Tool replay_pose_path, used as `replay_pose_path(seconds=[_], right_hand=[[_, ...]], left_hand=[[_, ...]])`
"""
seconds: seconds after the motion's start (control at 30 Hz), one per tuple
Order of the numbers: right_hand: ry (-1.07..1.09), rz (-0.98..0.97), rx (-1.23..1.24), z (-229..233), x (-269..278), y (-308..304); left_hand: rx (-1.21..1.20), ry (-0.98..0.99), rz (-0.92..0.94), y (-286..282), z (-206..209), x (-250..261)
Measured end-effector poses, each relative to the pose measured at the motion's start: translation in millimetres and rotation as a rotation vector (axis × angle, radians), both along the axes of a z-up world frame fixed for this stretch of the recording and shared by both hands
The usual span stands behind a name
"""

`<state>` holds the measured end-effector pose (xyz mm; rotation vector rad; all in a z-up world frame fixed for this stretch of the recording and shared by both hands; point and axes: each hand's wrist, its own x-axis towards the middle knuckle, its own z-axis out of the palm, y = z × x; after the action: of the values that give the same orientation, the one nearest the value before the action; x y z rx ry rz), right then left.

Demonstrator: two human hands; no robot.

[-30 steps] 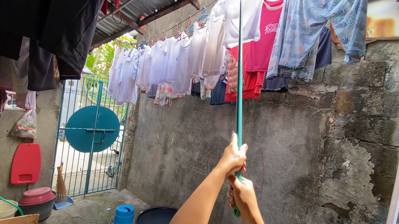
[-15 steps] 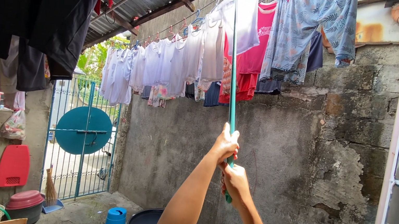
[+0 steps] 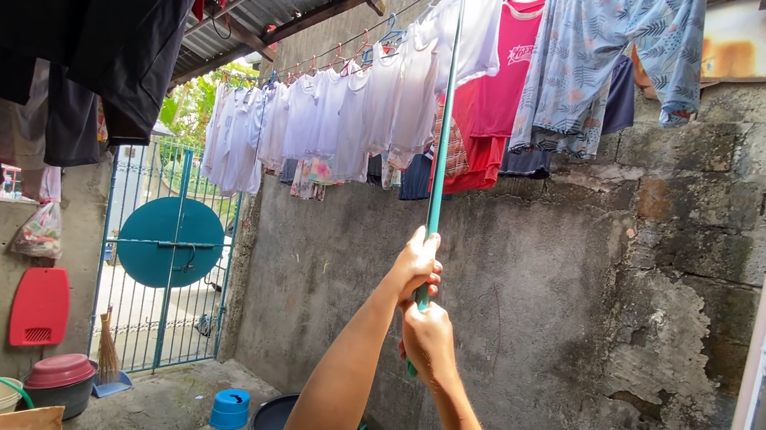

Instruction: Hanging wet clothes on a line using a pole and hangers.

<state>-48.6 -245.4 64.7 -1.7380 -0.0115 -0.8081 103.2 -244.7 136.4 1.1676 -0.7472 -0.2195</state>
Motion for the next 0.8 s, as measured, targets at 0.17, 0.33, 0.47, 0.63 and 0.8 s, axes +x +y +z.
replay_pose_path(seconds=[0.17,0.33,0.47,0.63,0.8], right_hand=[[0.072,-0.085,-0.074,16,-12,29],[0.043,-0.019,-0.066,12,-7,39],[0.055,0.023,-0.070,9,-10,50],[0.036,0.061,-0.038,-10,1,51],[0.077,0.072,0.037,-31,5,51]], left_hand=[[-0.038,0.096,-0.148,22,7,4],[-0.033,0.111,-0.173,48,8,-11],[-0.033,0.149,-0.212,56,0,-6],[-0.011,0.139,-0.175,61,-14,-1],[0.035,0.139,-0.118,63,-32,-7]])
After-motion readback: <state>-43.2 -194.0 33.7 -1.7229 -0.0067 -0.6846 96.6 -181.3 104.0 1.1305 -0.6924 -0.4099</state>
